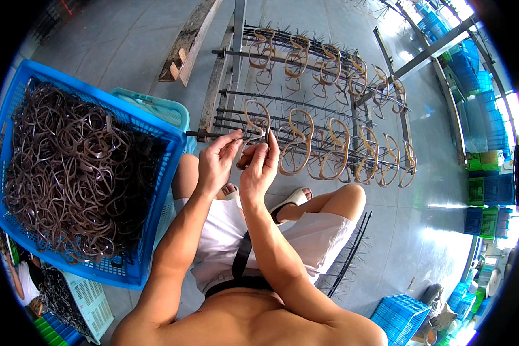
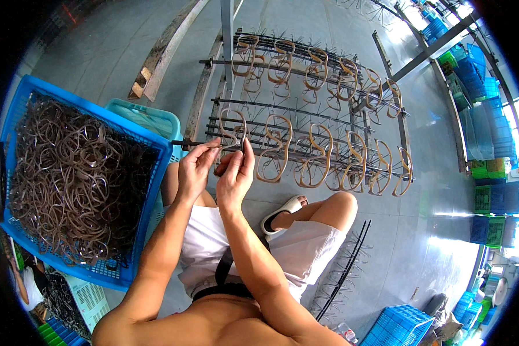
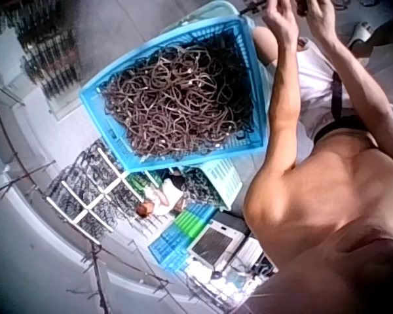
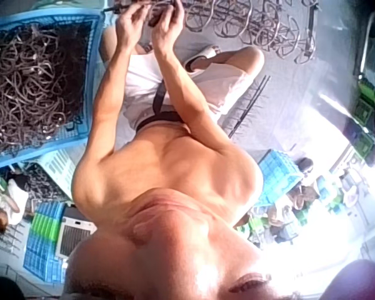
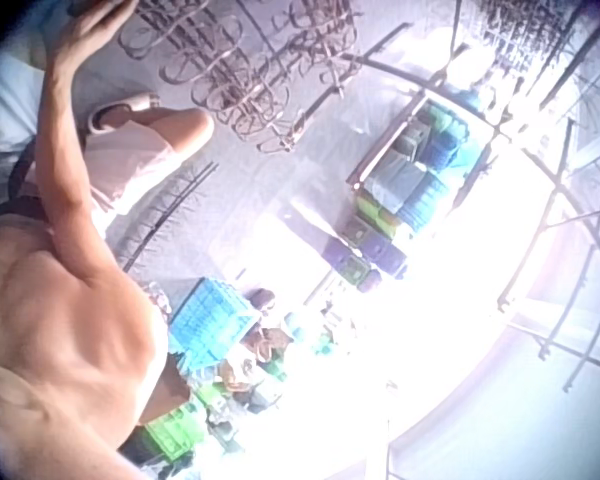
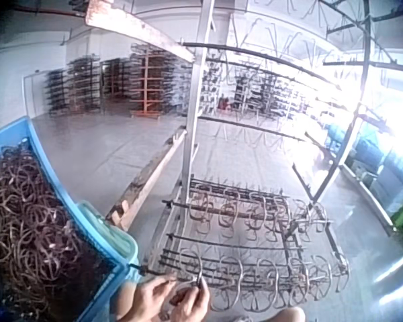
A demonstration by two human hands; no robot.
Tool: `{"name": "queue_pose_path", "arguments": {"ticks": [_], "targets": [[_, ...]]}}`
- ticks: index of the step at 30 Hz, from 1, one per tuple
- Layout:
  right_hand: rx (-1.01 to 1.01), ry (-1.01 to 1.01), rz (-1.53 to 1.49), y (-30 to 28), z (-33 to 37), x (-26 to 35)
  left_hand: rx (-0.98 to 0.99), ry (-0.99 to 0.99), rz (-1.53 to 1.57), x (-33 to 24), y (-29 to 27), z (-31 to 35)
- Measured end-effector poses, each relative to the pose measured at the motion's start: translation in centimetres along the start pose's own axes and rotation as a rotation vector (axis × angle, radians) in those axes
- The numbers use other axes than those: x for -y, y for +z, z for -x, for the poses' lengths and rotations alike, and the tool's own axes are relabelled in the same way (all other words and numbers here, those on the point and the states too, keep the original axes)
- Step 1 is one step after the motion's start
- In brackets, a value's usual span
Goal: The person repeatedly picks metal hoops from a blue basket and threads them onto horizontal rods of a metal rack. The person works one at a time, placing each hoop onto the rack and occasionally adjusting the rack's position.
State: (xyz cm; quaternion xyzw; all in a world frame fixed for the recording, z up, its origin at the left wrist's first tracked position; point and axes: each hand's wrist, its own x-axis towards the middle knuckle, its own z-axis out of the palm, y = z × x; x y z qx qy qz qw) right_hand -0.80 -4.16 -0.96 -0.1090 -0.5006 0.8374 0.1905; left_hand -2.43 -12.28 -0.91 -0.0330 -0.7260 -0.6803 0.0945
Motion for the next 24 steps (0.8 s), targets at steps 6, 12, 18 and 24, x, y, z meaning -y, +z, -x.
{"name": "queue_pose_path", "arguments": {"ticks": [6,12,18,24], "targets": [[-0.004,-0.022,0.013,0.4,0.3,-0.2,0.027,0.030,0.102,1.2,0.0,0.0],[0.009,-0.085,0.105,0.6,0.4,-0.6,0.123,-0.001,0.139,1.4,-0.5,-0.1],[0.030,-0.076,0.386,0.3,0.5,0.3,0.257,-0.082,0.130,1.7,-1.4,-0.2],[0.056,-0.123,0.516,0.4,0.5,0.9,0.285,-0.074,0.231,1.7,-1.6,-0.5]]}}
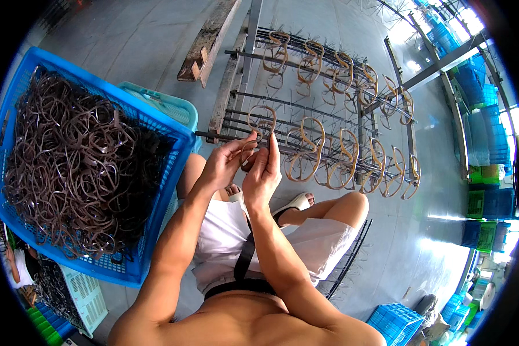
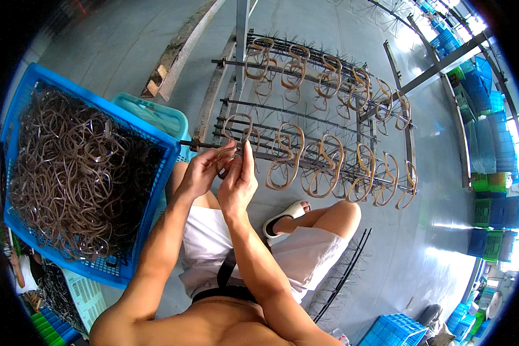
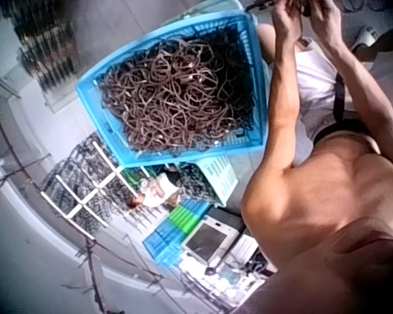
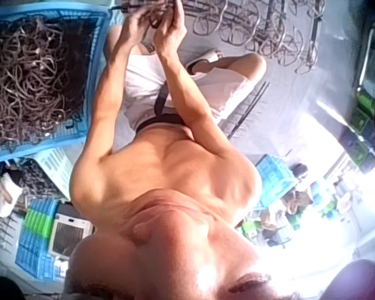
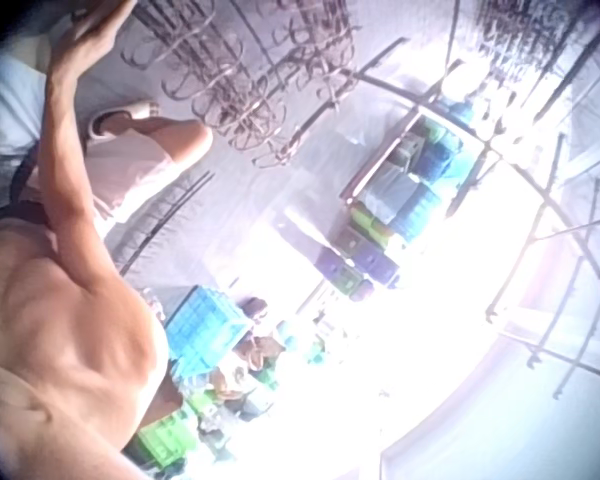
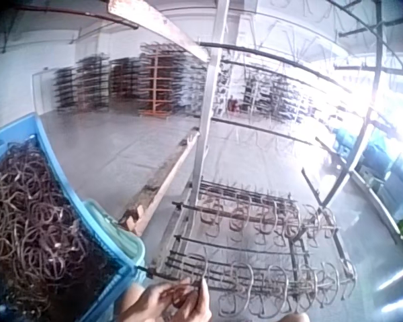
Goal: The person repeatedly picks metal hoops from a blue basket and threads them onto horizontal rods of a metal rack. The person works one at a time, placing each hoop onto the rack and occasionally adjusting the rack's position.
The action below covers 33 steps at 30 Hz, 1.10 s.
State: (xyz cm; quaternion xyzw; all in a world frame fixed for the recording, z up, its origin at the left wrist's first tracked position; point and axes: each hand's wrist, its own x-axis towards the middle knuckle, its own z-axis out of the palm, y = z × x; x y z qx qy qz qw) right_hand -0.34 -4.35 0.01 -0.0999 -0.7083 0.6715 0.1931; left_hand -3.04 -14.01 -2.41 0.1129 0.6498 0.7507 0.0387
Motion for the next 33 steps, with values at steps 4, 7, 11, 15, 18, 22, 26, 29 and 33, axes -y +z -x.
{"name": "queue_pose_path", "arguments": {"ticks": [4,7,11,15,18,22,26,29,33], "targets": [[0.006,-0.014,0.035,-0.2,-0.2,0.2,0.018,-0.013,0.043,-0.3,-0.1,0.1],[-0.002,-0.022,0.006,-0.2,-0.3,0.2,0.020,-0.023,0.020,-0.3,-0.1,0.1],[0.035,0.018,-0.031,-0.4,-0.4,0.2,0.016,-0.048,0.036,-0.1,0.0,0.2],[-0.012,-0.028,0.008,0.0,-0.4,0.0,0.027,-0.051,0.037,-0.1,0.0,0.2],[-0.011,0.015,-0.009,0.1,-0.2,0.6,0.032,-0.030,0.036,0.0,-0.1,0.1],[-0.007,-0.006,-0.131,0.3,-0.1,-0.7,0.014,-0.056,0.010,-0.8,0.3,0.2],[0.074,-0.017,-0.192,0.1,-0.1,-0.6,-0.087,0.010,0.138,-1.2,0.8,0.3],[0.135,0.007,-0.177,-0.5,-0.3,-0.1,-0.159,-0.085,0.501,-1.6,1.0,0.6],[0.201,-0.009,-0.250,-1.4,-0.2,-0.5,-0.380,-0.265,0.316,-3.9,3.9,0.3]]}}
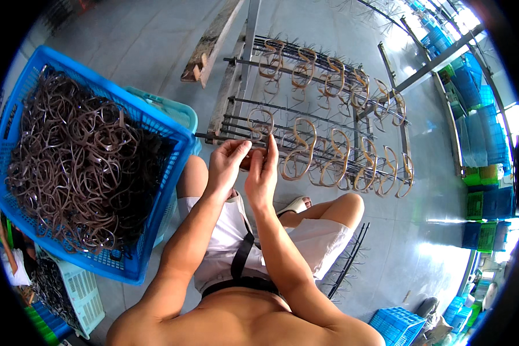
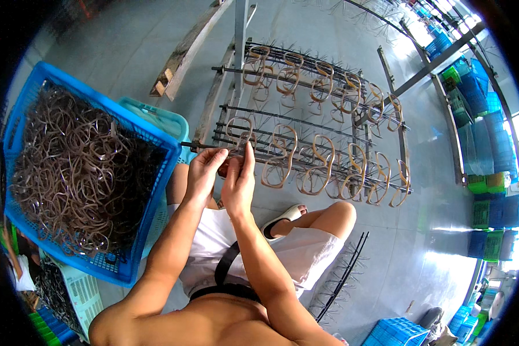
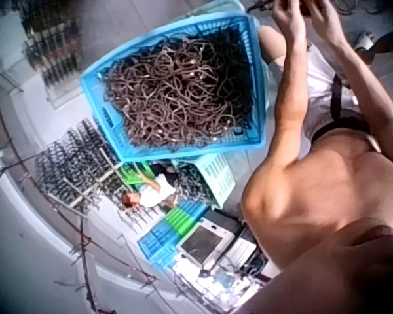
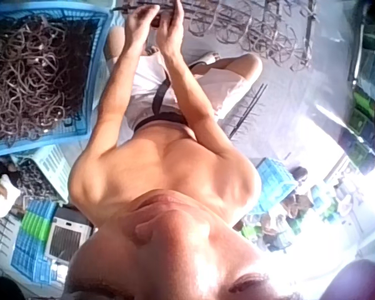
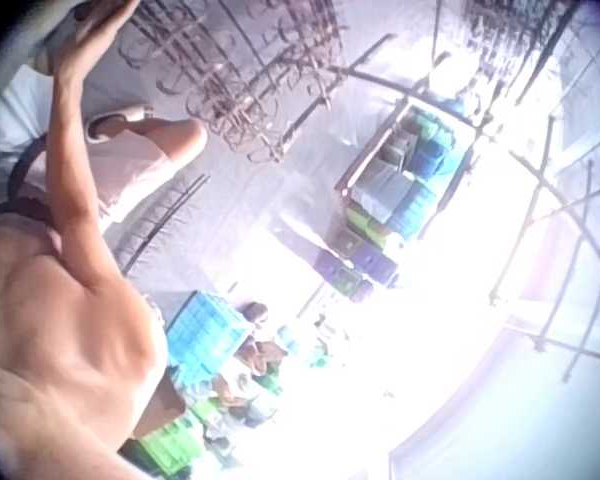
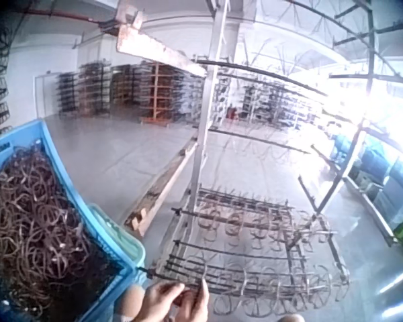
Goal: The person repeatedly picks metal hoops from a blue basket and threads them onto horizontal rods of a metal rack. The person works one at a time, placing each hoop onto the rack and occasionally adjusting the rack's position.
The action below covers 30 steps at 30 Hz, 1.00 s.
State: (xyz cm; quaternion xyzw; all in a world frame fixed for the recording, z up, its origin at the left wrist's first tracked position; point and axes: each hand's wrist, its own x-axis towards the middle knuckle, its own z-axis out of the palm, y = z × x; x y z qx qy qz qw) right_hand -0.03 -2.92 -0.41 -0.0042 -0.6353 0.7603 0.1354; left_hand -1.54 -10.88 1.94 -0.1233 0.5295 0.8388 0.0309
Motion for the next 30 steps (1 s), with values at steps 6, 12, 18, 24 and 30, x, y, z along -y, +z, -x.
{"name": "queue_pose_path", "arguments": {"ticks": [6,12,18,24,30], "targets": [[0.659,-0.122,0.574,-9.1,3.6,7.3,-0.105,0.097,-0.128,0.4,0.3,-0.8],[0.041,0.518,0.798,-39.3,0.8,14.6,-0.122,0.186,-0.432,-1.2,0.0,0.1],[-0.164,-0.382,1.904,-46.5,-7.7,9.7,-0.062,0.710,-1.216,-1.4,-5.0,-3.9],[0.025,-0.296,1.821,-48.2,-11.5,6.2,0.129,0.776,-1.981,-1.2,-8.1,-6.5],[-0.340,-0.532,1.873,-48.3,-7.8,16.8,-0.104,1.354,-1.779,-14.2,-1.3,4.6]]}}
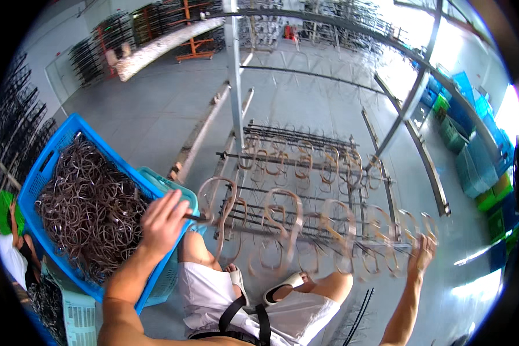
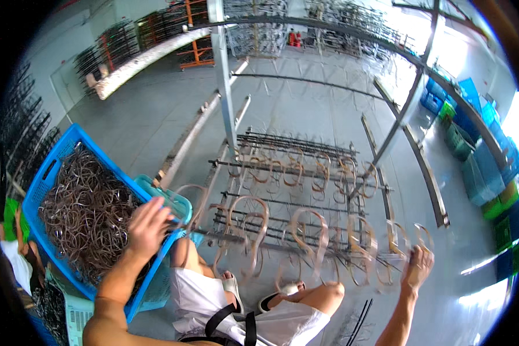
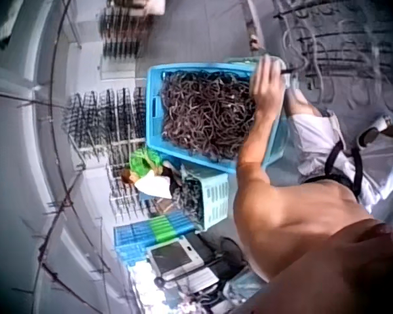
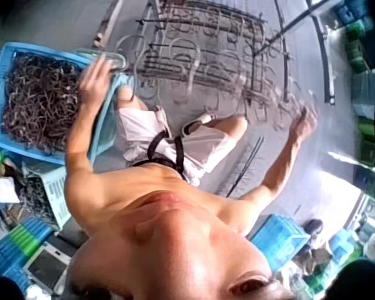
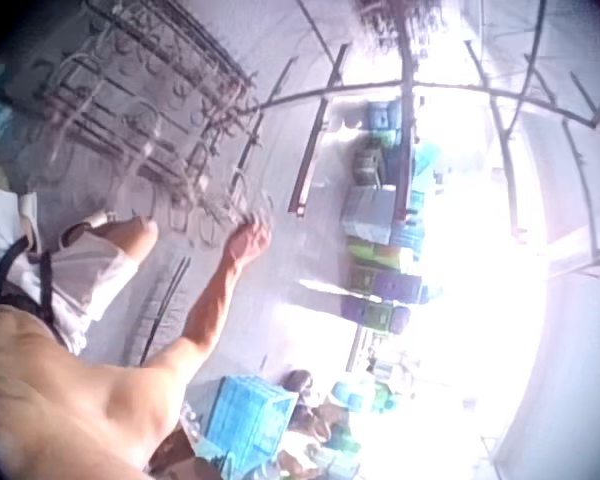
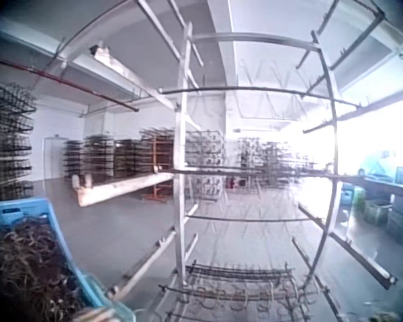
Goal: The person repeatedly picks metal hoops from a blue basket and threads them onto horizontal rods of a metal rack. The person works one at a time, placing each hoop onto the rack and occasionally adjusting the rack's position.
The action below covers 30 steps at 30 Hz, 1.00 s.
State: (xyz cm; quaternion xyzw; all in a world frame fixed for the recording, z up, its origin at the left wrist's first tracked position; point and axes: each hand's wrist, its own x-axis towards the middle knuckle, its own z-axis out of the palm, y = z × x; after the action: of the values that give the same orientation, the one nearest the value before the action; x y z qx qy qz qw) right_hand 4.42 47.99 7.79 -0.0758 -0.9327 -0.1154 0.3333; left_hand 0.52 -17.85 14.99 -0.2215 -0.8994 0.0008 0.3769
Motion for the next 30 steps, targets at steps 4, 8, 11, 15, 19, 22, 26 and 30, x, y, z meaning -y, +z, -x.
{"name": "queue_pose_path", "arguments": {"ticks": [4,8,11,15,19,22,26,30], "targets": [[-0.138,-0.029,0.177,-5.2,-2.5,-4.8,0.034,0.018,0.050,3.7,-3.5,-9.0],[-0.101,-0.001,0.096,-7.1,-9.1,3.8,0.062,0.057,0.074,12.1,6.1,-16.8],[-0.108,-0.001,0.089,-6.8,-12.8,5.1,0.054,-0.043,0.136,13.9,11.2,-21.7],[-0.037,-0.030,0.138,-4.3,-17.6,3.6,0.241,-0.189,0.165,12.7,15.4,-24.8],[0.044,-0.032,0.119,-2.8,-23.3,5.0,0.316,-0.292,0.220,12.8,17.3,-24.5],[0.066,-0.049,0.091,2.8,-28.1,4.6,0.298,-0.347,0.239,13.6,15.8,-23.9],[-0.063,-0.068,0.007,8.9,-31.7,2.3,0.118,-0.221,0.308,11.1,14.0,-23.8],[-0.008,-0.089,-0.127,11.6,-32.8,2.2,-0.004,-0.223,0.270,8.9,10.4,-23.5]]}}
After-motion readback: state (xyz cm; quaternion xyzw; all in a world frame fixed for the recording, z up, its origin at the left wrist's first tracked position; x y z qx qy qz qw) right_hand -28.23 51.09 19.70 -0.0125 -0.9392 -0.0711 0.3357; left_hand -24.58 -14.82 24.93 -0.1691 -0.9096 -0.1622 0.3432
